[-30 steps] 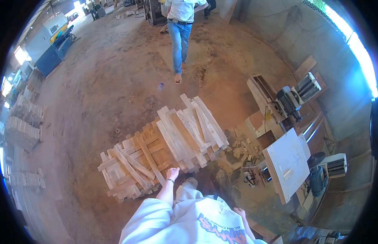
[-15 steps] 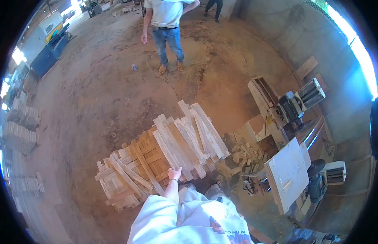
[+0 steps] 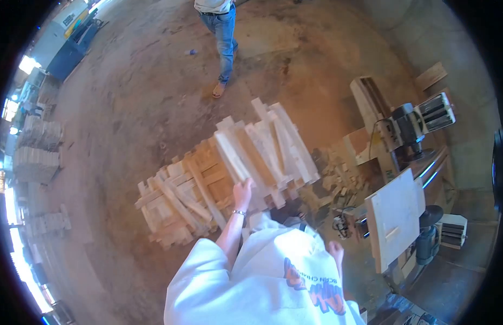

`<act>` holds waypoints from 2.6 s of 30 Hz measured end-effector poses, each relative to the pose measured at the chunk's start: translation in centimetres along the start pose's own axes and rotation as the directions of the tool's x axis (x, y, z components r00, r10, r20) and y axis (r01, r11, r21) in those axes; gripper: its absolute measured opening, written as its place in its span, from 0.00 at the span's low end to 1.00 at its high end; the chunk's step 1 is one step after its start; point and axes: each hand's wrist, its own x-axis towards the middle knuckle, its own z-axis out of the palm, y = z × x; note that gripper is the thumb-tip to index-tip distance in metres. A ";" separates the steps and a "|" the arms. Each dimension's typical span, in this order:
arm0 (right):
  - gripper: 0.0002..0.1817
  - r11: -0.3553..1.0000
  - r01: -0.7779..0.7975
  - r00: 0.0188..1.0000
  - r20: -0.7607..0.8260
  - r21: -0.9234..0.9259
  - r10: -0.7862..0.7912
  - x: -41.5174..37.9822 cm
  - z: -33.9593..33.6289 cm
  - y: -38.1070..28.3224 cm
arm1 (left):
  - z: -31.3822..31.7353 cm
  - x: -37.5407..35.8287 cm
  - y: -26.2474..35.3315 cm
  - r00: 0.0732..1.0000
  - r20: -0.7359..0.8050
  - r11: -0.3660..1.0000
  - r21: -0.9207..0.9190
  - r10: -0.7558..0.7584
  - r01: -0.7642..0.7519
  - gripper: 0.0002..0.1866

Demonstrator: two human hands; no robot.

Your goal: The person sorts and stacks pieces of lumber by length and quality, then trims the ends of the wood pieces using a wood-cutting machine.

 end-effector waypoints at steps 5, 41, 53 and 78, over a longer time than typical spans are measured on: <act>0.15 0.933 0.186 0.939 0.222 0.308 -0.261 0.6 3.1 -17.9 | -5.5 -8.4 14.8 0.912 0.240 0.925 -0.271 0.333 -0.266 0.16; 0.20 -0.057 -0.201 0.730 0.111 0.978 -0.674 -6.3 0.7 -31.5 | -15.8 -18.6 32.5 0.565 -0.028 0.494 -0.453 0.825 -0.743 0.26; 0.36 0.480 0.492 0.776 -0.117 0.726 -0.619 -8.6 1.6 -32.1 | -13.1 -20.1 36.9 0.265 -0.022 0.210 -0.549 0.964 -0.809 0.09; 0.15 -0.139 0.830 0.112 -0.405 0.541 -0.907 -19.3 -1.8 -40.6 | -10.3 -22.2 36.5 0.138 0.242 0.258 -0.585 0.960 -0.769 0.14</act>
